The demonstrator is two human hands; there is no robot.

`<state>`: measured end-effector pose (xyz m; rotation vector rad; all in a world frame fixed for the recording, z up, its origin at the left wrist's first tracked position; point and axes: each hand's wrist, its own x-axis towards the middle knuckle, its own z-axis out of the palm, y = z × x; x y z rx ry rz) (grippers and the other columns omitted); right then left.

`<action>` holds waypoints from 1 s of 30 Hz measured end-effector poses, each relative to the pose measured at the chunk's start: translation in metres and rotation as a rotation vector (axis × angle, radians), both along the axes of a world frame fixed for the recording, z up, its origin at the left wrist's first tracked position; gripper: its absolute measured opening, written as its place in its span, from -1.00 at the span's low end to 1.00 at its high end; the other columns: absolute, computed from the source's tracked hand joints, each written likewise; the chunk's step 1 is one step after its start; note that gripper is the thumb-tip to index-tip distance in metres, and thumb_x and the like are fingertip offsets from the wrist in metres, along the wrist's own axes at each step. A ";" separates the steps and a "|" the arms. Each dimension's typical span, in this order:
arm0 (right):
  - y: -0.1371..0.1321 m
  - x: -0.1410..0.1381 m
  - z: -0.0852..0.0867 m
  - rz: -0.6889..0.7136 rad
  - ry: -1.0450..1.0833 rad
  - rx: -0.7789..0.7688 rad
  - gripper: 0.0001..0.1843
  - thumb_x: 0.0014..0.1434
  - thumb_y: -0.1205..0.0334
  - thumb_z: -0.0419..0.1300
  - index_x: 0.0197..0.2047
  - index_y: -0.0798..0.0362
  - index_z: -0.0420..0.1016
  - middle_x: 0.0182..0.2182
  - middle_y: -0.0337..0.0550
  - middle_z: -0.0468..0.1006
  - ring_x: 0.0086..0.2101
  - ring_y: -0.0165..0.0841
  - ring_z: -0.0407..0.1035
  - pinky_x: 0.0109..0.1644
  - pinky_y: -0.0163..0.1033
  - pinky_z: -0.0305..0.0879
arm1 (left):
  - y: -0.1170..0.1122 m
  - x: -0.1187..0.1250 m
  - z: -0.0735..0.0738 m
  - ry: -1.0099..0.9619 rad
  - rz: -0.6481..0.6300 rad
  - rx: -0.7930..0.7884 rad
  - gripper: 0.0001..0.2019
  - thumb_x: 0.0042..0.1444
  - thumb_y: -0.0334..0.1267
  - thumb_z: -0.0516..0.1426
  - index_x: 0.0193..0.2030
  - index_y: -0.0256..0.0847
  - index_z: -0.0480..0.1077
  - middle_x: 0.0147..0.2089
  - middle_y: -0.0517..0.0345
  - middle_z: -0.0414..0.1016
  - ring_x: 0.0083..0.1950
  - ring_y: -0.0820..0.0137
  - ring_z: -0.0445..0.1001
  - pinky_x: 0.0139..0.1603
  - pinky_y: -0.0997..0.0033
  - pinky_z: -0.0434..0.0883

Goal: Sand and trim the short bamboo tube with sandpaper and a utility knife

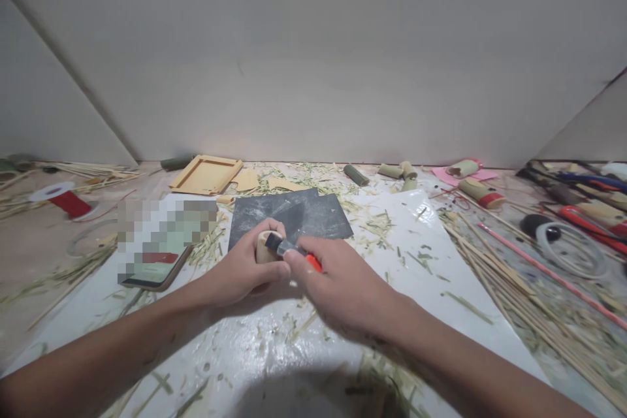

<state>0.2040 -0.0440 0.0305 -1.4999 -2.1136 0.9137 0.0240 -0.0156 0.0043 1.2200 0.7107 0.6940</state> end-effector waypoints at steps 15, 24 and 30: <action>-0.001 0.000 0.000 0.212 0.145 -0.161 -0.68 0.37 0.15 -0.12 -0.35 0.07 0.32 -0.40 -0.25 0.39 -0.40 -0.42 0.22 -0.34 -0.33 0.16 | -0.001 0.001 -0.004 -0.187 -0.149 -0.124 -0.59 -0.05 -0.37 0.32 -0.23 -0.13 0.13 -0.37 0.32 0.27 -0.43 0.55 0.31 -0.36 0.44 0.43; -0.004 0.001 0.003 0.176 0.187 -0.246 -0.64 0.36 0.08 -0.10 -0.41 0.06 0.27 -0.51 -0.30 0.23 -0.48 -0.45 0.12 -0.41 -0.33 0.08 | -0.007 0.001 0.005 -0.125 -0.104 -0.113 -0.64 -0.06 -0.41 0.28 -0.28 -0.16 0.14 -0.42 0.34 0.23 -0.43 0.53 0.29 -0.38 0.43 0.41; -0.005 0.000 0.005 0.164 0.236 -0.267 -0.64 0.36 0.09 -0.09 -0.43 0.06 0.24 -0.54 -0.33 0.20 -0.51 -0.47 0.07 -0.45 -0.34 0.04 | -0.011 0.004 0.011 -0.003 0.004 -0.030 -0.65 -0.13 -0.40 0.29 -0.32 -0.17 0.16 -0.49 0.37 0.21 -0.48 0.54 0.26 -0.46 0.54 0.29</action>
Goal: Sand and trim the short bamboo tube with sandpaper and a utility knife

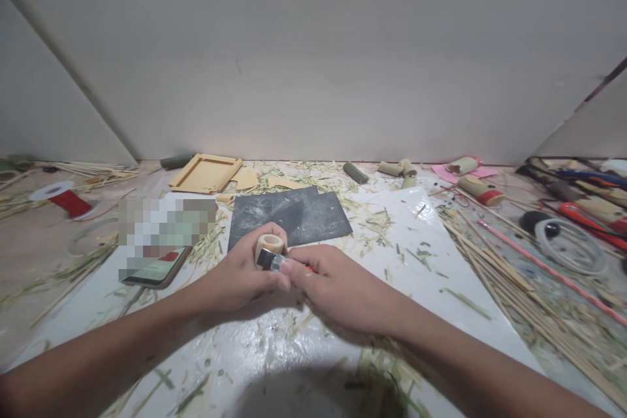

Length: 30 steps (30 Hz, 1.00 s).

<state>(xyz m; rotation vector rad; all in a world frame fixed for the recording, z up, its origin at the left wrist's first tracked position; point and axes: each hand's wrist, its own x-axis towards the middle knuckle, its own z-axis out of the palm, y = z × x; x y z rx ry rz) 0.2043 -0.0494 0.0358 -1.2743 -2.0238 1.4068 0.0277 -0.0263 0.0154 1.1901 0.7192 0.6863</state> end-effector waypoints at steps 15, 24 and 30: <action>0.005 0.003 -0.004 -0.187 -0.101 0.116 -0.54 0.35 -0.03 -0.09 -0.53 0.03 0.08 -0.61 -0.36 0.12 -0.56 -0.46 0.06 -0.46 -0.32 0.00 | 0.003 -0.002 -0.002 0.261 0.111 0.199 -0.71 0.05 -0.17 0.24 -0.35 -0.18 0.16 -0.59 0.40 0.26 -0.62 0.61 0.20 -0.61 0.62 0.17; 0.008 0.002 -0.008 -0.118 -0.094 0.220 -0.59 0.35 0.05 -0.10 -0.50 0.04 0.17 -0.55 -0.32 0.22 -0.50 -0.44 0.12 -0.42 -0.32 0.03 | 0.005 -0.002 -0.005 0.007 -0.069 -0.047 -0.56 -0.03 -0.23 0.32 -0.17 -0.13 0.11 -0.51 0.45 0.27 -0.66 0.70 0.13 -0.66 0.69 0.14; 0.001 -0.001 -0.006 -0.011 -0.139 0.189 -0.62 0.36 0.15 -0.11 -0.48 0.05 0.22 -0.51 -0.31 0.31 -0.47 -0.45 0.15 -0.41 -0.32 0.04 | 0.006 -0.003 -0.006 0.031 -0.046 0.081 -0.61 -0.05 -0.26 0.31 -0.25 -0.15 0.13 -0.51 0.43 0.23 -0.52 0.60 0.24 -0.53 0.64 0.22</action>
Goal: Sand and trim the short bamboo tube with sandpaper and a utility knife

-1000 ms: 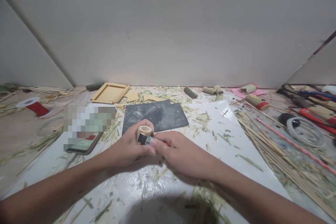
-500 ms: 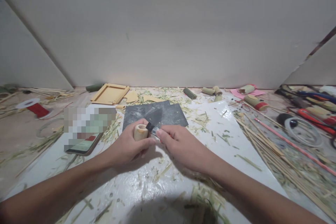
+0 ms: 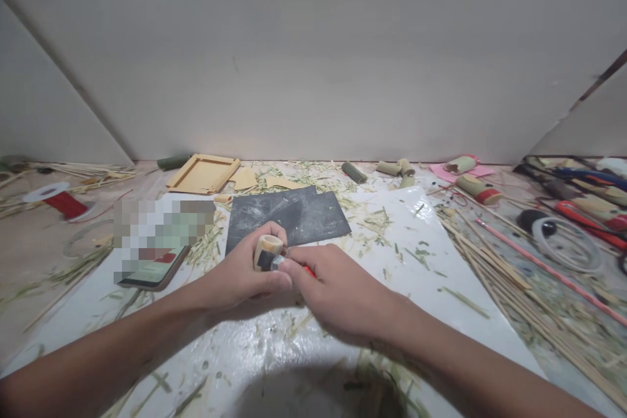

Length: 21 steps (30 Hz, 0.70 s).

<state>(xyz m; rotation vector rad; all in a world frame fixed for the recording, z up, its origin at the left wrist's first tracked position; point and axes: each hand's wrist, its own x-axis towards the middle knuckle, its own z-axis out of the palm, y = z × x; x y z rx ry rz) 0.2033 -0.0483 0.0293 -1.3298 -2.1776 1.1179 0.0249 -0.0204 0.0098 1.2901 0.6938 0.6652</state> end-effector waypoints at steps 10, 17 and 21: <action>-0.001 -0.001 0.002 -0.056 -0.067 -0.003 -0.61 0.35 0.13 -0.10 -0.50 0.05 0.21 -0.55 -0.33 0.28 -0.49 -0.45 0.14 -0.44 -0.31 0.01 | 0.005 -0.002 0.003 0.187 0.021 0.152 -0.61 -0.12 -0.23 0.32 -0.28 -0.16 0.17 -0.47 0.36 0.25 -0.45 0.50 0.29 -0.44 0.52 0.26; 0.000 0.000 0.004 -0.122 -0.030 0.039 -0.59 0.35 0.07 -0.09 -0.51 0.04 0.16 -0.55 -0.32 0.24 -0.49 -0.44 0.14 -0.43 -0.30 0.02 | 0.003 -0.002 0.003 0.253 0.093 0.211 -0.68 -0.05 -0.16 0.28 -0.34 -0.18 0.19 -0.50 0.37 0.22 -0.49 0.54 0.21 -0.50 0.57 0.21; 0.005 0.004 0.006 -0.264 0.017 0.097 -0.55 0.35 -0.02 -0.11 -0.53 0.02 0.08 -0.61 -0.34 0.15 -0.54 -0.44 0.08 -0.46 -0.30 0.01 | 0.004 -0.003 0.000 0.231 0.122 0.160 -0.69 0.06 -0.11 0.23 -0.29 -0.15 0.16 -0.54 0.38 0.23 -0.57 0.57 0.18 -0.57 0.59 0.18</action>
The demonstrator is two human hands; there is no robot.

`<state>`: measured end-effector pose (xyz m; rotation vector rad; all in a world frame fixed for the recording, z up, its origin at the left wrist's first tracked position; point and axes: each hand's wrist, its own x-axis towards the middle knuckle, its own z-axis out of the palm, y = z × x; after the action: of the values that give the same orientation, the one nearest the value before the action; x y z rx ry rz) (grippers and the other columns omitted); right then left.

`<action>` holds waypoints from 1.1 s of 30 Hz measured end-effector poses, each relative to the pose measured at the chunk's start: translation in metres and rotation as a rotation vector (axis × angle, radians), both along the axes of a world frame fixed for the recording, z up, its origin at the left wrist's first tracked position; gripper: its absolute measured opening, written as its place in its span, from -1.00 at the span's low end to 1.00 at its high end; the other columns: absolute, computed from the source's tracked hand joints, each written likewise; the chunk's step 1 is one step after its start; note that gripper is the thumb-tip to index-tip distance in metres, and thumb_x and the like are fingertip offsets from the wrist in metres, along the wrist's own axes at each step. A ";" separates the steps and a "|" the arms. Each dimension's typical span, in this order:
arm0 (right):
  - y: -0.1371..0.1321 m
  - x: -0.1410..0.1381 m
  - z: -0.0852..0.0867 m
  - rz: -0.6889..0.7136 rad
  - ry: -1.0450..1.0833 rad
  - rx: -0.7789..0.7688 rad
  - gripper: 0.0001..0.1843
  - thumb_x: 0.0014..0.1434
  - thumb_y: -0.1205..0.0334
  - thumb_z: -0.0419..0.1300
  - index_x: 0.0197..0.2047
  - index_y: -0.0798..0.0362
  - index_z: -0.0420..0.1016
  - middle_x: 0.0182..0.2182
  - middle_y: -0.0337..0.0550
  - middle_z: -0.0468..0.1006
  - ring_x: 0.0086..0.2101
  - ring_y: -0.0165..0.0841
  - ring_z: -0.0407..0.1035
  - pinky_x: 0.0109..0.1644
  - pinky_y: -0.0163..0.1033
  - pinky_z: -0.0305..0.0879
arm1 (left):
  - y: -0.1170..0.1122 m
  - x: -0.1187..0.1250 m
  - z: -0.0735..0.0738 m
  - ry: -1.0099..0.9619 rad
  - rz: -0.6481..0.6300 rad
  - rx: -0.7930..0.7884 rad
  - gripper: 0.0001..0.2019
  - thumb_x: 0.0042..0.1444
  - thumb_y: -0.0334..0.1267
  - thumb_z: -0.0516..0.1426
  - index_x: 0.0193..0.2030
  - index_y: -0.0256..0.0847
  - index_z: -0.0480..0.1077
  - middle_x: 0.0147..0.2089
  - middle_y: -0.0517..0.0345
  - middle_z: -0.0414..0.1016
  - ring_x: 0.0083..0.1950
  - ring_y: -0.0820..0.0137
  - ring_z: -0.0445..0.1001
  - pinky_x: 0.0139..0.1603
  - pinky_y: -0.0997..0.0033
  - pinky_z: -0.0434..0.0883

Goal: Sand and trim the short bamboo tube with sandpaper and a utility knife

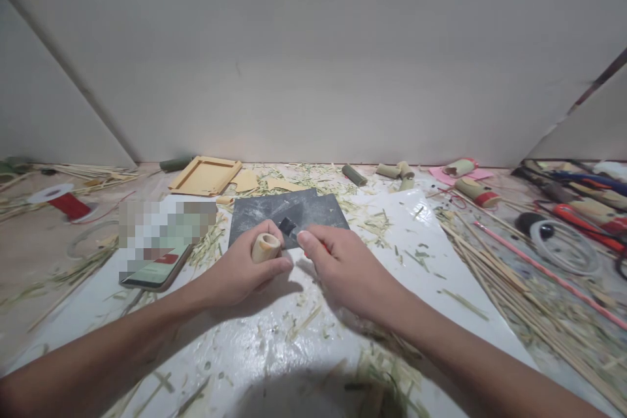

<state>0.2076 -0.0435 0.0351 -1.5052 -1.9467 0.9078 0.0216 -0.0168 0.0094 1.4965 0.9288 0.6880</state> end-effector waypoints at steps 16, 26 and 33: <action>0.012 0.015 -0.007 0.114 -0.211 0.157 -0.75 0.33 0.02 -0.06 -0.22 0.02 0.25 -0.52 -0.32 0.27 -0.50 -0.40 0.17 -0.42 -0.28 0.05 | 0.011 -0.006 -0.003 0.124 -0.046 0.217 -0.63 0.13 -0.11 0.16 0.07 -0.16 0.38 -0.08 0.06 0.47 -0.11 0.28 0.43 -0.10 0.31 0.36; 0.007 0.011 -0.009 0.293 -0.422 0.141 -0.66 0.34 -0.02 -0.11 -0.27 0.03 0.30 -0.52 -0.25 0.39 -0.52 -0.40 0.21 -0.43 -0.29 -0.03 | 0.012 -0.006 -0.001 0.271 -0.130 0.357 -0.76 0.14 -0.10 0.15 -0.13 -0.17 0.44 -0.21 0.14 0.53 -0.21 0.33 0.46 -0.22 0.39 0.35; -0.002 0.006 -0.011 0.380 -0.439 0.176 -0.71 0.35 0.07 -0.10 -0.33 0.02 0.26 -0.50 -0.27 0.38 -0.51 -0.42 0.18 -0.44 -0.28 -0.10 | 0.010 -0.007 -0.003 0.367 -0.120 0.425 -0.61 -0.23 0.05 0.36 -0.34 -0.21 0.54 -0.38 0.18 0.54 -0.34 0.32 0.46 -0.36 0.44 0.31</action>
<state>0.2139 -0.0456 0.0244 -1.3349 -2.6184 0.5554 0.0144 -0.0066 0.0063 2.0890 0.9944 0.5530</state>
